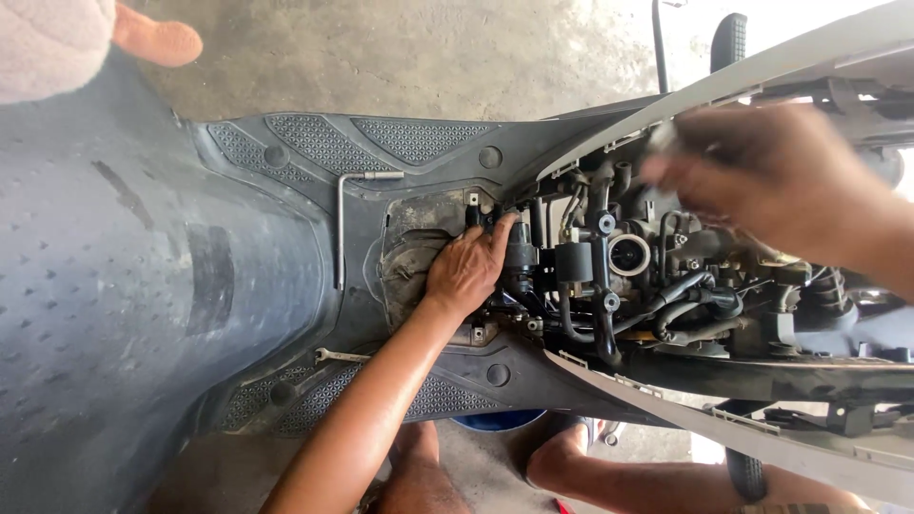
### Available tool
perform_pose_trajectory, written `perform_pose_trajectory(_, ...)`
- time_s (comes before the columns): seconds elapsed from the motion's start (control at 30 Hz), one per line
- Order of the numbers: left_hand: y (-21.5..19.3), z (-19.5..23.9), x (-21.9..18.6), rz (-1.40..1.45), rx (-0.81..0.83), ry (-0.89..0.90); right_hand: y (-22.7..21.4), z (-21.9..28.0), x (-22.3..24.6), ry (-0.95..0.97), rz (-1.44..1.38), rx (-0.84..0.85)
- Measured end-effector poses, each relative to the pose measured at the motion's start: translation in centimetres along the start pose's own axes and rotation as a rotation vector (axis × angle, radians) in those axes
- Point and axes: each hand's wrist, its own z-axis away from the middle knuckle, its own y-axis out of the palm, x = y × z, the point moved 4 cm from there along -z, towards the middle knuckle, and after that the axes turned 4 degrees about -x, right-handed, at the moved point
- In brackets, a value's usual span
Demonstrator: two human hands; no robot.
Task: The person works on a scooter engine with the seat removed, using a wrench to loosen and tighten bolts on a black cylindrical component near the carburetor. They repeatedly adjust the component and fasteners by hand and with the tool throughout the clip.
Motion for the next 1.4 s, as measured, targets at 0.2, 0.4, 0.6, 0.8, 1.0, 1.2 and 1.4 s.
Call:
perform_pose_trajectory(0.2,-2.3,0.0,-1.3,-0.035,-0.022,0.036,2.4,-1.0,-4.3,-0.272,0.65,0.255)
perform_pose_trajectory(0.4,-1.9,-0.1,-1.3,0.069,-0.063,-0.037,6.5,-1.1,-10.3,-0.033,0.981,0.582)
perform_pose_trajectory(0.6,-3.6,-0.5,-1.9,0.085,-0.016,-0.067,11.5,-1.3,-13.3,-0.611,1.593,0.879)
perform_pose_trajectory(0.8,-2.5,-0.2,-1.4,0.044,-0.051,-0.014,15.0,-2.2,-9.1,-0.766,1.451,0.65)
perform_pose_trajectory(1.0,-3.2,-0.7,-1.8,0.041,-0.068,0.009,12.8,-1.7,-10.5,-0.591,1.635,0.687)
perform_pose_trajectory(1.2,-7.9,0.3,-1.3,0.37,0.377,-0.394,8.9,-0.1,-11.0,-0.314,1.435,0.702)
perform_pose_trajectory(1.4,-9.6,3.1,-0.3,0.697,0.044,-0.446,2.5,2.4,-2.1,0.128,1.421,0.731)
